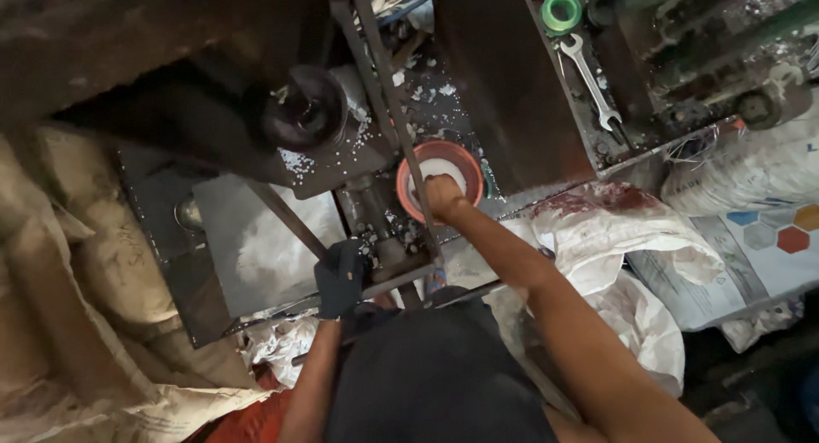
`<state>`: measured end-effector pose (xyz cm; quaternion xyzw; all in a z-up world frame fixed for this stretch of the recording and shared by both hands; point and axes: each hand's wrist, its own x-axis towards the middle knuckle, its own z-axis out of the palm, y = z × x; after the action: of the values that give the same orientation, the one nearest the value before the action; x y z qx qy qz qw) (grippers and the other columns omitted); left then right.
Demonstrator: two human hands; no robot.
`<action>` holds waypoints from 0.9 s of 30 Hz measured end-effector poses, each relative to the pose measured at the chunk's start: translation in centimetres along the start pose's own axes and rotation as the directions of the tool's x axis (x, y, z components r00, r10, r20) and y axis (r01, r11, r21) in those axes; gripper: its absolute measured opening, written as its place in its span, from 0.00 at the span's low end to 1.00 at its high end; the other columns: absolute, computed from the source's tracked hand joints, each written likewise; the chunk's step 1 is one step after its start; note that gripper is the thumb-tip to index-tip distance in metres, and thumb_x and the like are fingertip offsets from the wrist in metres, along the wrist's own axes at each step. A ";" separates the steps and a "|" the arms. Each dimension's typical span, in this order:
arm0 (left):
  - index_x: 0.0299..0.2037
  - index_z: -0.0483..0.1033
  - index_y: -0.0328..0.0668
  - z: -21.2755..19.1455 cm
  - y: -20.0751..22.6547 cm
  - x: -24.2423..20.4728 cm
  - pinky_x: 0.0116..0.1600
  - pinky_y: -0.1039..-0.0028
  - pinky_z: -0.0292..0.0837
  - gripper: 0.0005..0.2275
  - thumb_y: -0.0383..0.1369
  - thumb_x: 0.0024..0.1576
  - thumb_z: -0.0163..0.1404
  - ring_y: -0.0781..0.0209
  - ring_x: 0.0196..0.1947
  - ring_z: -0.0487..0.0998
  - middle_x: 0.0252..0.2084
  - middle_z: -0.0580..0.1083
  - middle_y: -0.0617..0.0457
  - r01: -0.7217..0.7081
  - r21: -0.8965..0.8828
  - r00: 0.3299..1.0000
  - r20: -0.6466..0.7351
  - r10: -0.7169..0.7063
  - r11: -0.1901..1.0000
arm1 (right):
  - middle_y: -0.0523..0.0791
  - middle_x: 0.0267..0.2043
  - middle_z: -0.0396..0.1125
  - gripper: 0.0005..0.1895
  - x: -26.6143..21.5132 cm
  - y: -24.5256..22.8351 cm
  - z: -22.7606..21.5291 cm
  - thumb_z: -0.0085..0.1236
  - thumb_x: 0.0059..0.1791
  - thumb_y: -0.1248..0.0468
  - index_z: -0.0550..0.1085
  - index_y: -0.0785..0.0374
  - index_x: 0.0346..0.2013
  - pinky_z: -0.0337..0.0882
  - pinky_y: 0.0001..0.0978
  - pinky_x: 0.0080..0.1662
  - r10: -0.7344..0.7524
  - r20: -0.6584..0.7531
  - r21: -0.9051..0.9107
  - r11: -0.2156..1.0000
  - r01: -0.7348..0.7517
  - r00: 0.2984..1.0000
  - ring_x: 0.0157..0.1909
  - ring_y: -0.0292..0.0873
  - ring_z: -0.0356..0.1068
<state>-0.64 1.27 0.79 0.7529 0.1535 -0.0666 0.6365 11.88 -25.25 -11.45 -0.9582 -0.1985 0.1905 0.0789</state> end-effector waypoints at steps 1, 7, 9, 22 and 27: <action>0.43 0.80 0.28 -0.1 0.1 -0.1 0.30 0.75 0.66 0.13 0.36 0.63 0.51 0.71 0.25 0.70 0.25 0.73 0.56 -0.060 0.031 0.998 -0.008 0.060 0.998 | 0.52 0.37 0.76 0.12 -0.2 -0.2 -0.3 0.51 0.51 0.56 0.80 0.56 0.39 0.76 0.49 0.40 0.007 0.022 -0.020 1.000 -0.007 1.000 0.38 0.54 0.77; 0.45 0.80 0.29 -0.2 -0.8 0.3 0.29 0.78 0.65 0.13 0.35 0.65 0.49 0.74 0.26 0.70 0.26 0.74 0.58 -0.136 -0.029 0.990 0.036 0.137 0.990 | 0.48 0.33 0.71 0.09 -0.2 1.4 -1.2 0.51 0.50 0.55 0.76 0.55 0.37 0.67 0.40 0.33 0.176 0.001 0.251 0.953 -0.170 0.984 0.32 0.47 0.70; 0.44 0.81 0.29 0.1 -1.9 0.3 0.27 0.78 0.61 0.13 0.35 0.65 0.50 0.74 0.22 0.66 0.24 0.70 0.58 -0.028 -0.160 0.999 0.029 0.033 0.987 | 0.47 0.31 0.69 0.09 0.0 3.0 -0.1 0.50 0.52 0.55 0.74 0.55 0.35 0.63 0.35 0.30 0.295 0.086 0.746 0.614 -0.258 0.952 0.29 0.44 0.66; 0.45 0.82 0.33 0.0 -1.5 0.5 0.30 0.73 0.65 0.12 0.34 0.65 0.49 0.70 0.25 0.69 0.25 0.74 0.57 -0.088 0.029 0.996 -0.003 0.088 0.996 | 0.41 0.23 0.60 0.18 -1.1 5.2 2.3 0.41 0.58 0.53 0.67 0.54 0.26 0.47 0.22 0.16 0.094 0.227 0.199 -0.979 0.048 0.969 0.18 0.33 0.52; 0.43 0.81 0.35 -0.1 -1.4 0.5 0.31 0.72 0.69 0.14 0.38 0.66 0.46 0.68 0.23 0.73 0.23 0.75 0.55 -0.193 0.135 0.981 0.008 0.194 0.972 | 0.42 0.22 0.60 0.20 -5.1 2.0 -7.4 0.43 0.58 0.52 0.66 0.54 0.23 0.48 0.22 0.15 0.129 0.102 0.237 -0.966 0.102 0.986 0.15 0.34 0.52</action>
<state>-0.65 1.65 -0.59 0.8057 0.0760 -0.0126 0.5872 11.13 -29.72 -3.42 -0.0562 0.2260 0.1673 0.9580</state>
